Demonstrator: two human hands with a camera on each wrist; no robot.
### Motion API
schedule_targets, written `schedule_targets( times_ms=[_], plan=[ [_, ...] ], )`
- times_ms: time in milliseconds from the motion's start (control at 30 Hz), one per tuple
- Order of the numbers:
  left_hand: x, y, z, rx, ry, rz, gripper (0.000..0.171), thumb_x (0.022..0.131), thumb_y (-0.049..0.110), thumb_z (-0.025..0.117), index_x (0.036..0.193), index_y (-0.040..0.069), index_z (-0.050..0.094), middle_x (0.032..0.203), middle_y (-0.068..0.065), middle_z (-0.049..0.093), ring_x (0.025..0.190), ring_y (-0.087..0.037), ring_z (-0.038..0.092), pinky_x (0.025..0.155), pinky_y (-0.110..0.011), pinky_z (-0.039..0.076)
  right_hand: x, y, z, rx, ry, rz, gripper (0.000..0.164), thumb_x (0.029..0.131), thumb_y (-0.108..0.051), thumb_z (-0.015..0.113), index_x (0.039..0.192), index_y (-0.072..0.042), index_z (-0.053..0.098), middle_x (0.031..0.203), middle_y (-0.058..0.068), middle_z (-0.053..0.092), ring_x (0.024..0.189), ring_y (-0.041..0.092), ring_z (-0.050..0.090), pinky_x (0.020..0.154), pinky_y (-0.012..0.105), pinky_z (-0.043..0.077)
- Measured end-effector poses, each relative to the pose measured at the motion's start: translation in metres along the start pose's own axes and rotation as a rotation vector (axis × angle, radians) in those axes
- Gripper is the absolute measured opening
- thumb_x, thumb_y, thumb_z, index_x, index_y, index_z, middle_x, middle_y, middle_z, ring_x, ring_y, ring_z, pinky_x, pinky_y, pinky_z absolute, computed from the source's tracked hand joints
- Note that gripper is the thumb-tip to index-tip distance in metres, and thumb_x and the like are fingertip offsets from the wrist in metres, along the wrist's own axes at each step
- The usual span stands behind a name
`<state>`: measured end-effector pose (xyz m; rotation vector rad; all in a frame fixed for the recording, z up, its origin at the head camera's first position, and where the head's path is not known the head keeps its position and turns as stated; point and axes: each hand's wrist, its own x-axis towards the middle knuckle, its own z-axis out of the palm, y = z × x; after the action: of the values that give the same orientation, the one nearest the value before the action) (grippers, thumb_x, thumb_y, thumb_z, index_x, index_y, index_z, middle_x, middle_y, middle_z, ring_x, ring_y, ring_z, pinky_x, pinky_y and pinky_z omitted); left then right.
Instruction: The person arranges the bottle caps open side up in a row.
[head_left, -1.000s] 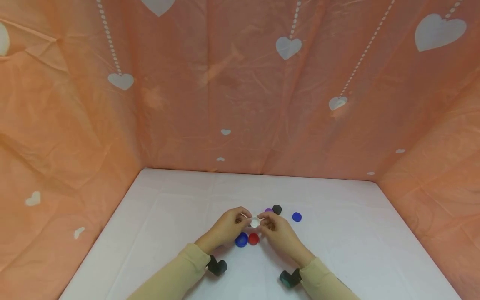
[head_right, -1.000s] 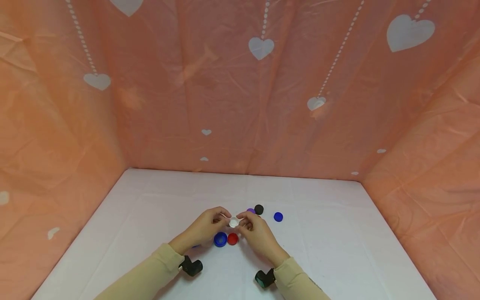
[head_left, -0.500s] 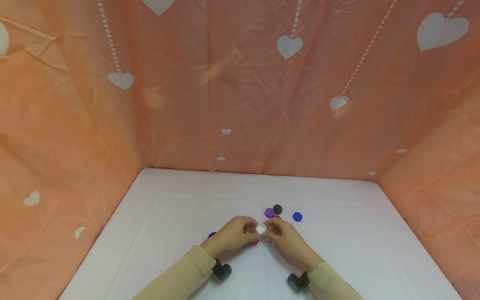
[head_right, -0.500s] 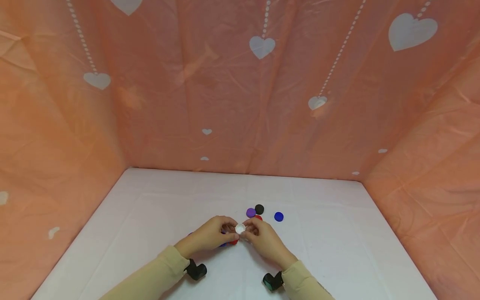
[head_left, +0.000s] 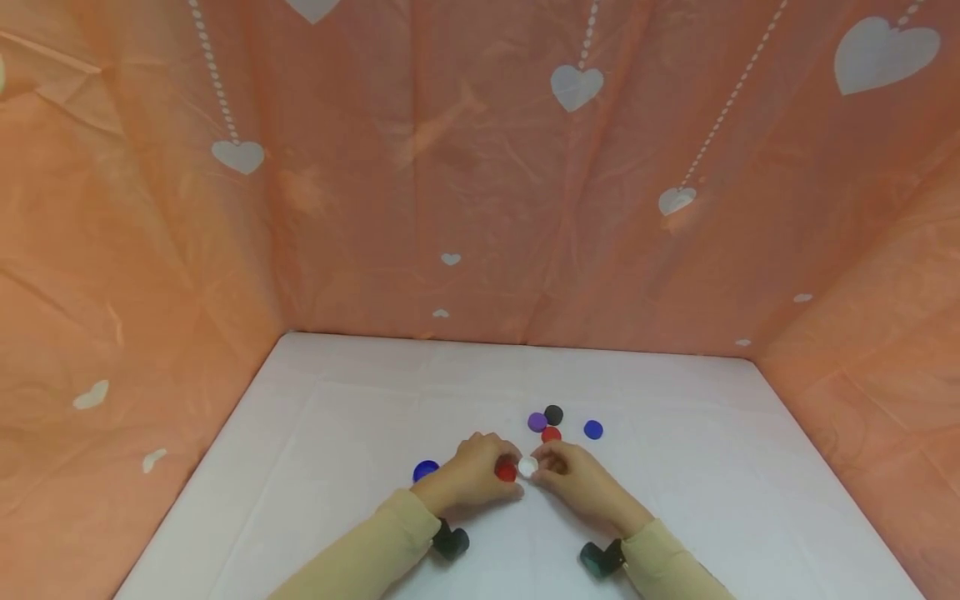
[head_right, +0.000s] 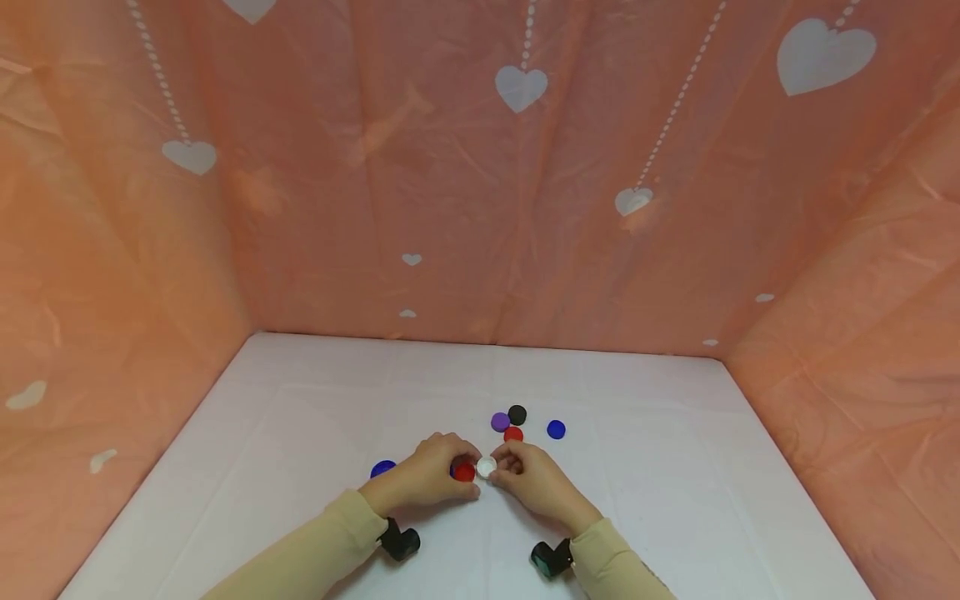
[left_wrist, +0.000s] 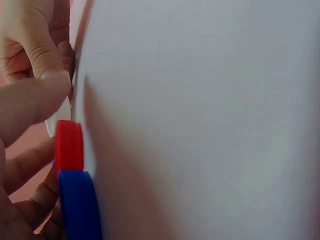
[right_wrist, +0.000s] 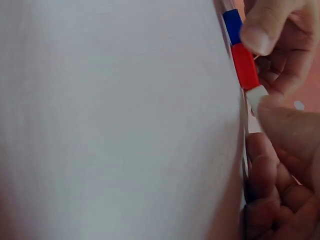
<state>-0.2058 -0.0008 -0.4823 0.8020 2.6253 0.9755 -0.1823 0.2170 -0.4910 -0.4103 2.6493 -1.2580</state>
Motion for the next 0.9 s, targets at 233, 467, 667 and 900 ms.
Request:
schedule_targets(
  times_ms=[233, 467, 667, 900],
  plan=[
    [0.0013, -0.0002, 0.0055, 0.025, 0.019, -0.035, 0.032, 0.075, 0.029, 0.082, 0.103, 0.019, 0.070, 0.088, 0.010, 0.054, 0.088, -0.014, 0.044, 0.075, -0.031, 0.037, -0.0008, 0.0020, -0.0012, 0.058, -0.052, 0.076, 0.023, 0.088, -0.028, 0.072, 0.107, -0.017, 0.064, 0.087, -0.002, 0.061, 0.081, 0.019, 0.054, 0.071, 0.030, 0.046],
    [0.0004, 0.0013, 0.0056, 0.050, 0.026, -0.036, 0.030, 0.075, 0.028, 0.082, 0.101, 0.020, 0.069, 0.088, 0.010, 0.054, 0.088, -0.013, 0.045, 0.077, -0.032, 0.038, -0.0017, 0.0000, -0.0008, 0.064, -0.064, 0.091, 0.024, 0.087, -0.030, 0.073, 0.106, -0.019, 0.065, 0.088, -0.002, 0.061, 0.081, 0.020, 0.052, 0.068, 0.030, 0.043],
    [0.0008, 0.0014, 0.0060, 0.068, 0.043, -0.017, 0.028, 0.076, 0.027, 0.082, 0.100, 0.020, 0.069, 0.087, 0.011, 0.054, 0.087, -0.012, 0.045, 0.078, -0.032, 0.036, -0.0008, 0.0014, 0.0000, 0.055, -0.061, 0.093, 0.024, 0.086, -0.031, 0.074, 0.106, -0.020, 0.065, 0.088, -0.002, 0.061, 0.080, 0.020, 0.052, 0.067, 0.029, 0.044],
    [-0.0006, 0.0036, 0.0047, 0.054, 0.038, -0.038, 0.029, 0.075, 0.027, 0.082, 0.101, 0.020, 0.069, 0.088, 0.009, 0.055, 0.088, -0.014, 0.045, 0.075, -0.031, 0.038, 0.0001, 0.0028, 0.0002, 0.052, -0.065, 0.101, 0.025, 0.086, -0.033, 0.074, 0.106, -0.020, 0.065, 0.089, -0.002, 0.061, 0.081, 0.020, 0.052, 0.067, 0.030, 0.044]
  ],
)
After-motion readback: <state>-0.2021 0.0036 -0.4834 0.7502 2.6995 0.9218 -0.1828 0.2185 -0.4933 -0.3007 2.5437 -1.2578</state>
